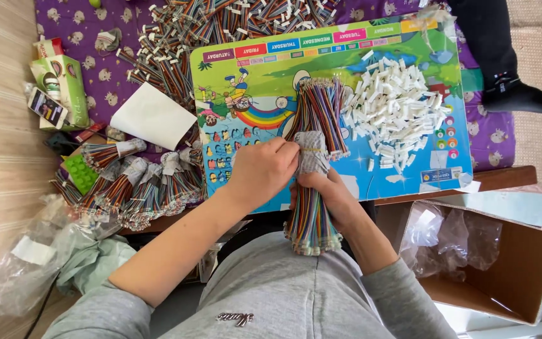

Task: Bundling multi-colored wires and attaching white plastic connectors

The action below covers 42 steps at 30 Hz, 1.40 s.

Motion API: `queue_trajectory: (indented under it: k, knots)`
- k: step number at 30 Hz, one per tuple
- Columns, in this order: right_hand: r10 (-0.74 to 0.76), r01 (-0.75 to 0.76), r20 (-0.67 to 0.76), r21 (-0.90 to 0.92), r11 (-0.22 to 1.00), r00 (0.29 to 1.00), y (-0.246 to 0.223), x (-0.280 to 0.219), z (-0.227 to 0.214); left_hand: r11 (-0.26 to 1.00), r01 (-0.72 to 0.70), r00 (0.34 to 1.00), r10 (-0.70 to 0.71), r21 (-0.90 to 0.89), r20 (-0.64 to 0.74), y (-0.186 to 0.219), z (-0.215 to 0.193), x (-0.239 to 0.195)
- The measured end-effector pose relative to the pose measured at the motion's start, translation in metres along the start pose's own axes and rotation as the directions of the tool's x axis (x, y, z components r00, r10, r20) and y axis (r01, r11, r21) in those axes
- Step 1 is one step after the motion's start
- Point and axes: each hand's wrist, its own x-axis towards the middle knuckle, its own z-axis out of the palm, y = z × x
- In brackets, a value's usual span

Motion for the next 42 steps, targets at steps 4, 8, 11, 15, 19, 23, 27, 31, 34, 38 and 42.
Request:
queue_trajectory:
  k: [4,8,11,15,19,23,27,31,34,38,42]
  knots:
    - [-0.024,0.024,0.034,0.005,1.0,0.999,0.013,0.015,-0.012,0.994,0.04,0.998,-0.035,-0.099,0.053,-0.008,0.003,0.001]
    - [-0.034,0.014,0.15,0.134,0.991,0.988,0.012,0.024,-0.032,0.533,0.308,0.951,-0.167,-0.788,0.259,-0.019,-0.003,0.007]
    - [-0.083,0.052,0.234,0.137,0.989,0.969,0.009,0.037,-0.047,0.125,0.396,0.915,-0.142,-0.91,0.379,-0.026,0.001,-0.005]
    - [-0.156,0.163,0.219,-0.012,0.987,0.963,0.008,0.064,-0.074,0.012,0.52,0.854,-0.001,-0.854,0.52,-0.023,-0.035,0.014]
    - [-0.124,0.157,0.317,-0.08,0.984,0.94,-0.019,0.026,-0.056,-0.195,0.646,0.754,0.014,-0.738,0.657,-0.035,-0.02,0.009]
    - [0.037,0.181,0.371,-0.535,0.826,0.928,-0.04,-0.013,-0.041,-0.187,0.708,0.646,-0.218,-0.681,0.731,-0.064,-0.001,0.016]
    - [-0.233,0.263,0.484,0.006,0.965,0.844,0.022,0.039,-0.103,-0.03,0.774,0.548,-0.469,-0.633,0.693,-0.071,0.0,0.007]
    - [0.075,-0.076,0.017,0.03,0.997,0.997,-0.027,-0.012,-0.049,0.295,0.698,0.715,-0.256,-0.652,0.65,-0.019,-0.02,0.015]
    - [0.065,-0.069,0.094,0.046,0.997,0.993,-0.024,-0.009,-0.048,0.763,0.213,0.956,-0.032,-0.61,0.293,0.001,-0.004,0.016]
    - [-0.156,0.097,0.54,0.137,0.986,0.827,-0.032,-0.01,-0.051,0.703,0.16,0.983,-0.174,-0.693,0.051,-0.019,0.007,0.032]
    - [-0.267,0.151,0.806,0.221,0.964,0.528,-0.03,-0.006,-0.039,0.438,0.515,0.805,-0.542,-0.737,0.24,-0.058,0.017,0.046]
